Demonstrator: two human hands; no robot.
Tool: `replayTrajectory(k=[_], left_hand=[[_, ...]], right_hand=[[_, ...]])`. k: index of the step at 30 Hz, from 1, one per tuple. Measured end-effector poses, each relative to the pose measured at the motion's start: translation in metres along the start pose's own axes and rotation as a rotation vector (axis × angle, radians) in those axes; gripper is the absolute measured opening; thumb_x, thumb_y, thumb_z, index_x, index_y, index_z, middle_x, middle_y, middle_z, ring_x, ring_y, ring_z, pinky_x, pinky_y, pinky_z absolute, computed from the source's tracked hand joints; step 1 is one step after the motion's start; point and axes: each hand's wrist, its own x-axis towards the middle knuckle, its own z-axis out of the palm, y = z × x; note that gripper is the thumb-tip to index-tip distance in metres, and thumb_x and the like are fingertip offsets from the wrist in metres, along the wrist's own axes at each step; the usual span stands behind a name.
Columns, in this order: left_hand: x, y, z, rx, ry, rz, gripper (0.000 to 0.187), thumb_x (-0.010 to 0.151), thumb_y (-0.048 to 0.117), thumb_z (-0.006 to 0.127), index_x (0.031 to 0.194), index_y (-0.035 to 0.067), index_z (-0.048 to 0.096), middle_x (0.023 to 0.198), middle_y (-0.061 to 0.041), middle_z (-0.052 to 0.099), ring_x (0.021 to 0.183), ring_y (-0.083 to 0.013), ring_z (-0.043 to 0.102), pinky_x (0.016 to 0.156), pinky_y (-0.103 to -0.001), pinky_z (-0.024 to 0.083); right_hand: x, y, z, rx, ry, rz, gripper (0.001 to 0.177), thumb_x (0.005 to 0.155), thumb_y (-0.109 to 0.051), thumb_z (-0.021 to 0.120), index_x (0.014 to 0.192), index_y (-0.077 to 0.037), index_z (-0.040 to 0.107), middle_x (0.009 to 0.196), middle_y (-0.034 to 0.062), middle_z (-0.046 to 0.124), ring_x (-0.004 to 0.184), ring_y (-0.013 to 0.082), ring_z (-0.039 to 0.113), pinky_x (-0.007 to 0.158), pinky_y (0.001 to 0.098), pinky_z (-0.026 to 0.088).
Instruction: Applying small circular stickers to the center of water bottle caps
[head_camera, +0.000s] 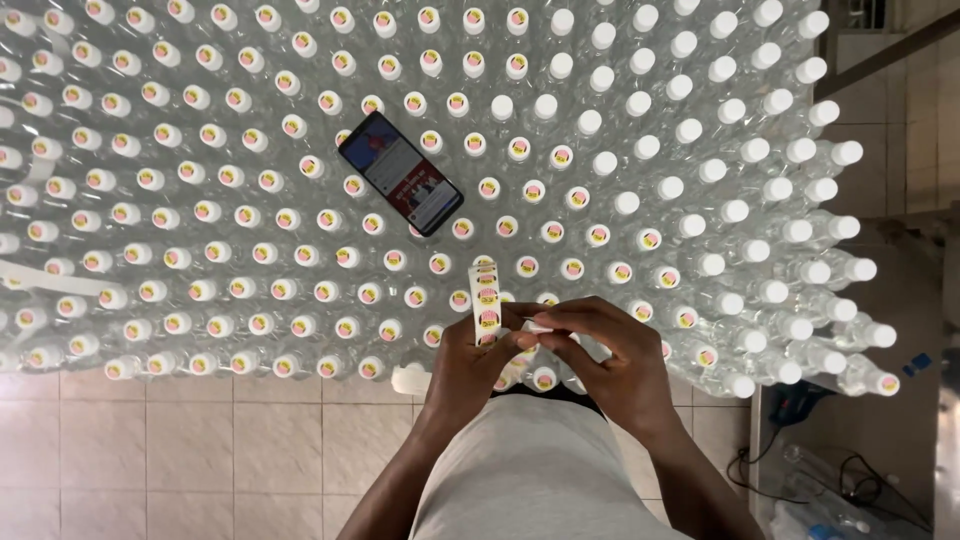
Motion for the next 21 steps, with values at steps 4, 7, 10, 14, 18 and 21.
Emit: replayTrajectory(k=[4, 7, 10, 14, 18, 21], left_hand=[[-0.007, 0.016, -0.019, 0.096, -0.073, 0.05, 0.049, 0.099, 0.031, 0.082, 0.132, -0.003, 0.072, 0.125, -0.023, 0.081, 0.115, -0.0363, 0.079, 0.102, -0.051, 0.059], [-0.012, 0.007, -0.033, 0.107, -0.123, 0.1, 0.038, 0.103, 0.023, 0.077, 0.135, 0.001, 0.075, 0.118, -0.019, 0.084, 0.111, -0.0304, 0.081, 0.097, -0.046, 0.061], [-0.015, -0.011, -0.042, 0.112, -0.112, 0.097, 0.024, 0.103, 0.014, 0.078, 0.125, 0.006, 0.084, 0.104, -0.014, 0.086, 0.097, -0.0218, 0.082, 0.085, -0.038, 0.063], [-0.017, -0.008, -0.046, 0.176, -0.093, 0.172, 0.018, 0.101, 0.014, 0.08, 0.117, 0.006, 0.085, 0.097, -0.014, 0.085, 0.088, -0.0188, 0.079, 0.079, -0.037, 0.061], [-0.015, -0.015, -0.051, 0.198, -0.078, 0.249, 0.013, 0.097, 0.014, 0.085, 0.108, 0.006, 0.086, 0.089, -0.013, 0.083, 0.078, -0.0217, 0.08, 0.075, -0.037, 0.063], [-0.013, -0.016, -0.052, 0.192, -0.06, 0.222, 0.016, 0.098, 0.022, 0.086, 0.102, 0.007, 0.085, 0.081, -0.012, 0.079, 0.07, -0.017, 0.074, 0.068, -0.035, 0.061]], right_hand=[[-0.01, -0.003, 0.021, -0.043, 0.081, -0.016, 0.019, 0.088, 0.006, 0.085, 0.106, -0.001, 0.085, 0.096, 0.0139, 0.083, 0.081, 0.0242, 0.083, 0.079, 0.0391, 0.066], [-0.018, -0.011, 0.036, -0.069, 0.135, -0.008, 0.02, 0.087, 0.006, 0.086, 0.106, 0.0, 0.086, 0.095, 0.0144, 0.083, 0.079, 0.0241, 0.082, 0.079, 0.0406, 0.067], [-0.026, -0.019, 0.049, -0.184, 0.193, -0.041, 0.015, 0.09, 0.003, 0.084, 0.105, -0.001, 0.085, 0.097, 0.0136, 0.082, 0.081, 0.0251, 0.082, 0.079, 0.0398, 0.067], [-0.037, -0.024, 0.065, -0.271, 0.28, -0.071, 0.017, 0.091, 0.004, 0.083, 0.105, -0.003, 0.085, 0.096, 0.0122, 0.081, 0.085, 0.0265, 0.081, 0.079, 0.0405, 0.067], [-0.046, -0.021, 0.073, -0.312, 0.376, -0.186, 0.012, 0.092, 0.005, 0.082, 0.101, -0.002, 0.084, 0.101, 0.0139, 0.079, 0.094, 0.0283, 0.079, 0.083, 0.0412, 0.066], [-0.05, -0.021, 0.074, -0.261, 0.406, -0.242, 0.011, 0.095, 0.005, 0.079, 0.103, -0.002, 0.082, 0.107, 0.0144, 0.077, 0.099, 0.0276, 0.076, 0.087, 0.039, 0.065]])
